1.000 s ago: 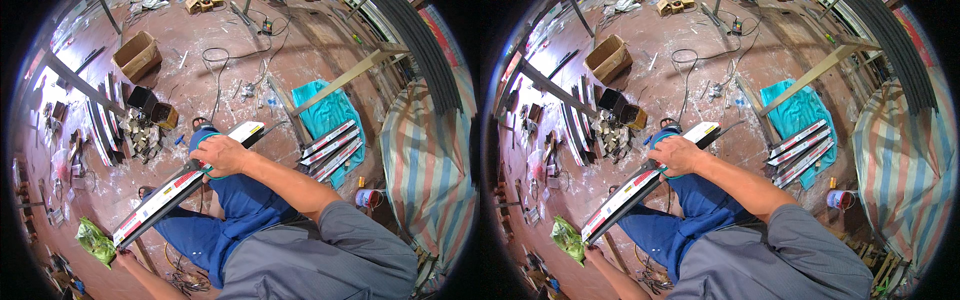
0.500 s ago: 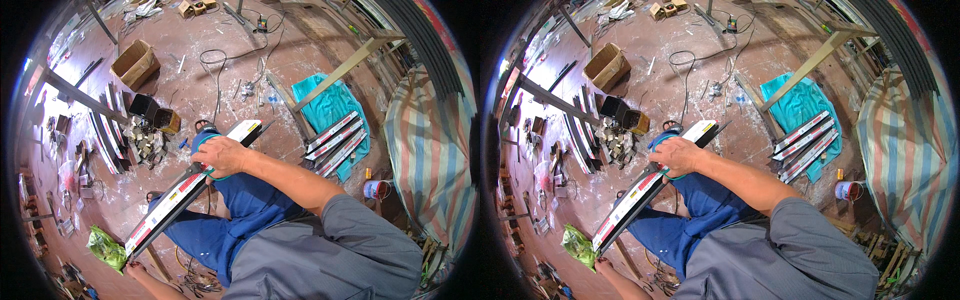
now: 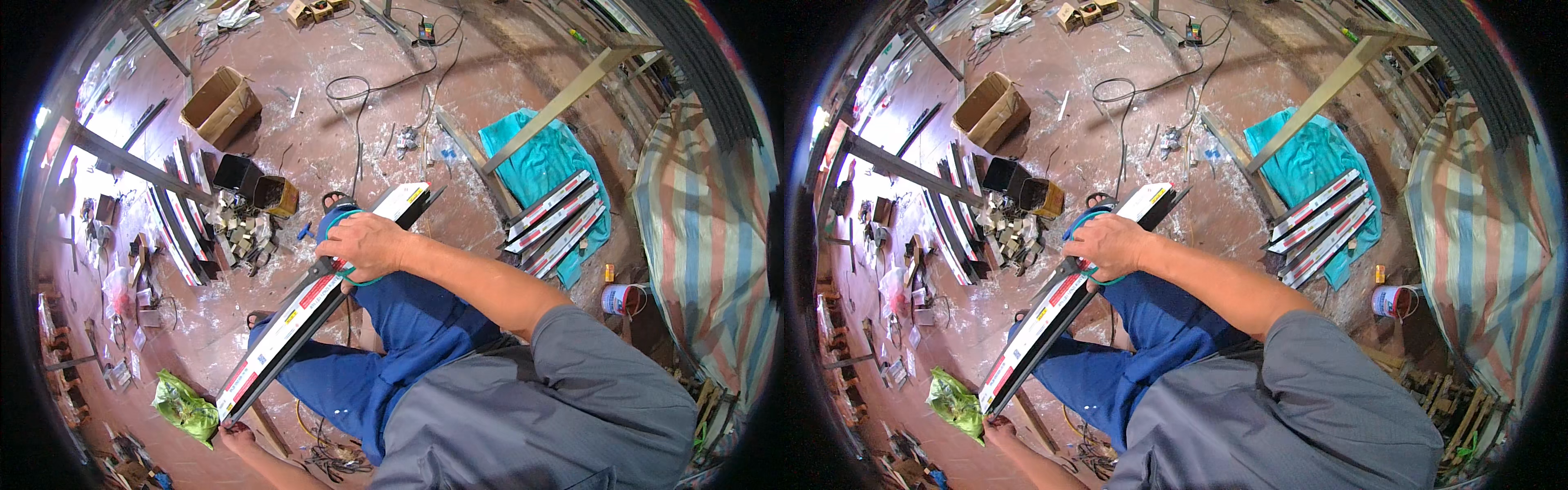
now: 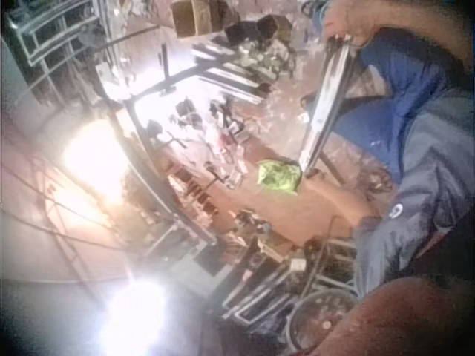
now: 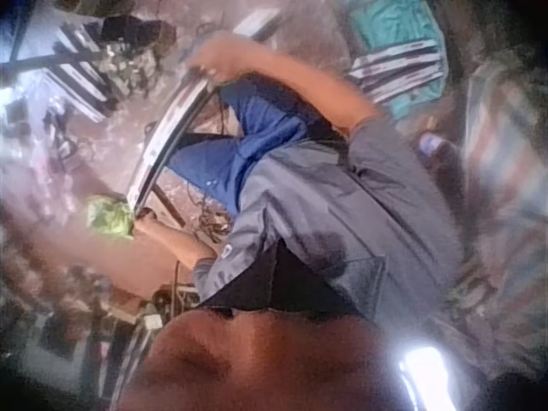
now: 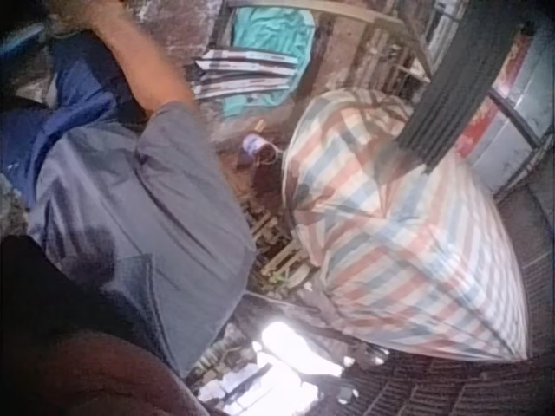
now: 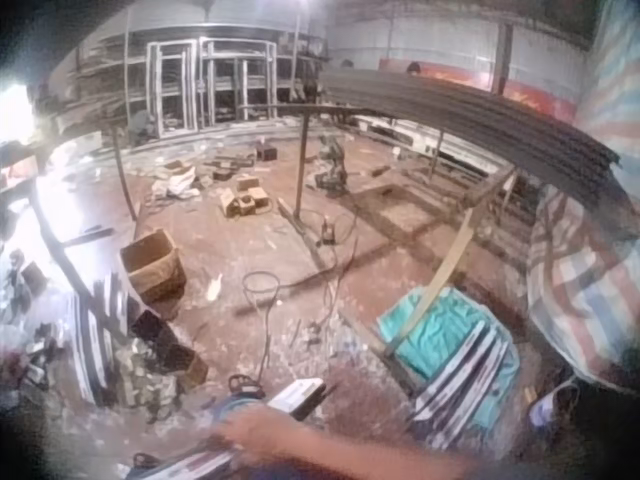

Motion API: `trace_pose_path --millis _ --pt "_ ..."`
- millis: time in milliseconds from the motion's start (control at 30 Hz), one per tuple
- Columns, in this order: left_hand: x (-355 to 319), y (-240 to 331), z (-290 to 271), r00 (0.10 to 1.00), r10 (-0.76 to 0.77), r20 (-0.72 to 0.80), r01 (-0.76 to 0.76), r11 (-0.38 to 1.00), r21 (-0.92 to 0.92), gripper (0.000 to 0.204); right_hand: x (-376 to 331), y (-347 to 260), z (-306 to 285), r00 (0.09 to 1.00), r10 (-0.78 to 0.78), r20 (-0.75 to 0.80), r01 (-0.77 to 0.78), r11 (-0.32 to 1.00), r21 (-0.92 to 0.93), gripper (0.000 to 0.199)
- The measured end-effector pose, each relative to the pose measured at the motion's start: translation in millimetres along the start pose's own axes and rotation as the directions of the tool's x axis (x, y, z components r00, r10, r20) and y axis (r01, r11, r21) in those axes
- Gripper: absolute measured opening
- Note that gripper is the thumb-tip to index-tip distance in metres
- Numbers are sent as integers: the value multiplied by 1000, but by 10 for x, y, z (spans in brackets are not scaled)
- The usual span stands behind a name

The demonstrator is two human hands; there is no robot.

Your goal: The person sits on the floor and uses scissors to cut black cables from long packaged items. They repeatedly pick up packages, cut the cables, and place the cut pieces into a green bag.

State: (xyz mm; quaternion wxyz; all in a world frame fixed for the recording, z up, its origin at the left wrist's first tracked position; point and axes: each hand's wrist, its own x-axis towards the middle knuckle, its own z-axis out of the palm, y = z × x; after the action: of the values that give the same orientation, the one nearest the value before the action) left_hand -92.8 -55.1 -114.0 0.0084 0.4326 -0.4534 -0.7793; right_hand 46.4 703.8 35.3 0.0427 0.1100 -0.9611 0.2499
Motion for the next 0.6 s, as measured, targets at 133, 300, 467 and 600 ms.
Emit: trace_pose_path --millis 133,300,467,600 --pt "-292 -305 280 997 73 22 -71 994 -80 21 -24 4 -7 1000 -4 7 4 1000 -2 73" --pt "-657 -598 591 985 -2 170 6 1000 -26 23 -99 7 -93 1000 11 -24 -9 998 69 71" --pt "-601 -596 240 957 157 245 -145 987 -66 42 -206 -91 -273 870 149 -471 -17 962 274 48" --pt "-794 -787 553 969 143 203 -99 972 -214 44 -826 339 -479 475 613 -631 -403 789 463 37"
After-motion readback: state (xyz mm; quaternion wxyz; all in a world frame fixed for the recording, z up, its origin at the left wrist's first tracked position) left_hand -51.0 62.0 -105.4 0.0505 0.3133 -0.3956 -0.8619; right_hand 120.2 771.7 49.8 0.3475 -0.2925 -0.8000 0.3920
